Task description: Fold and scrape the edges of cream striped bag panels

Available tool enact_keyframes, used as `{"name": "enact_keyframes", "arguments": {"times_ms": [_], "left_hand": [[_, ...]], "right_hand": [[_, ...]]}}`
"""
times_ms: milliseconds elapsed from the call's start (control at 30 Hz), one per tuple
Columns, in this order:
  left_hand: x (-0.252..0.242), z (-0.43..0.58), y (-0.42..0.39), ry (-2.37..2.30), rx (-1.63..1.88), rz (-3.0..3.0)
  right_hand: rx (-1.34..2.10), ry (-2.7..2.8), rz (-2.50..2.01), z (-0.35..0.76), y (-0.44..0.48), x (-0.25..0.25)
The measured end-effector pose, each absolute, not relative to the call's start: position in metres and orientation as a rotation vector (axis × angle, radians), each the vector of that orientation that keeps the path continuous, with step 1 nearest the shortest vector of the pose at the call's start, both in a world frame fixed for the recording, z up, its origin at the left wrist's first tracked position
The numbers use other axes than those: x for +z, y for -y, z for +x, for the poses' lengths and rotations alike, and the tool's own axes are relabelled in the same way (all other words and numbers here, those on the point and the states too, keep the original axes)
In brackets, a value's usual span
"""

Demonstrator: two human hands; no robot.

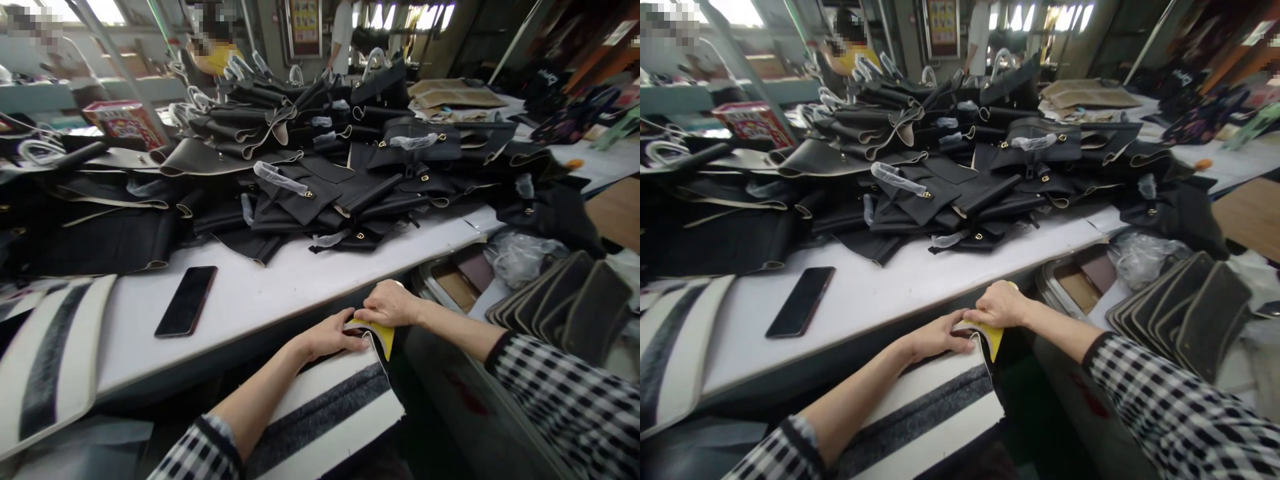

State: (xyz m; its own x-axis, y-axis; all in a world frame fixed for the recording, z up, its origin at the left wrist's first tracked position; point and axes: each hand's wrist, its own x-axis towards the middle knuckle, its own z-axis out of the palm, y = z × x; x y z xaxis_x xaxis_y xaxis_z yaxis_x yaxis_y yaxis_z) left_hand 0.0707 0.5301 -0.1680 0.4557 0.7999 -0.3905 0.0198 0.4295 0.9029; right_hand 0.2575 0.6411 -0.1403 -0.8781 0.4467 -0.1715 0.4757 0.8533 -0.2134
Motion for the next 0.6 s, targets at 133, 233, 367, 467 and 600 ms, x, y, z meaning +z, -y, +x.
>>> {"name": "enact_keyframes", "arguments": {"times_ms": [133,233,367,467,600], "left_hand": [[-0.168,0.072,-0.532,-0.986,0.647,1.208],[-0.165,0.073,-0.532,-0.919,0.621,1.272],[-0.16,0.073,-0.53,-0.901,0.608,1.274],[-0.156,0.071,-0.531,-0.96,0.586,1.3],[-0.149,0.071,-0.532,-0.979,0.553,1.339]], "right_hand": [[-0.233,-2.958,0.556,0.251,-0.642,-0.14],[-0.116,-2.995,0.453,0.25,-0.642,-0.141],[-0.118,-3.011,0.397,0.249,-0.642,-0.142],[-0.14,-3.014,0.382,0.247,-0.642,-0.143],[-0.143,-2.961,0.415,0.246,-0.638,-0.136]]}}
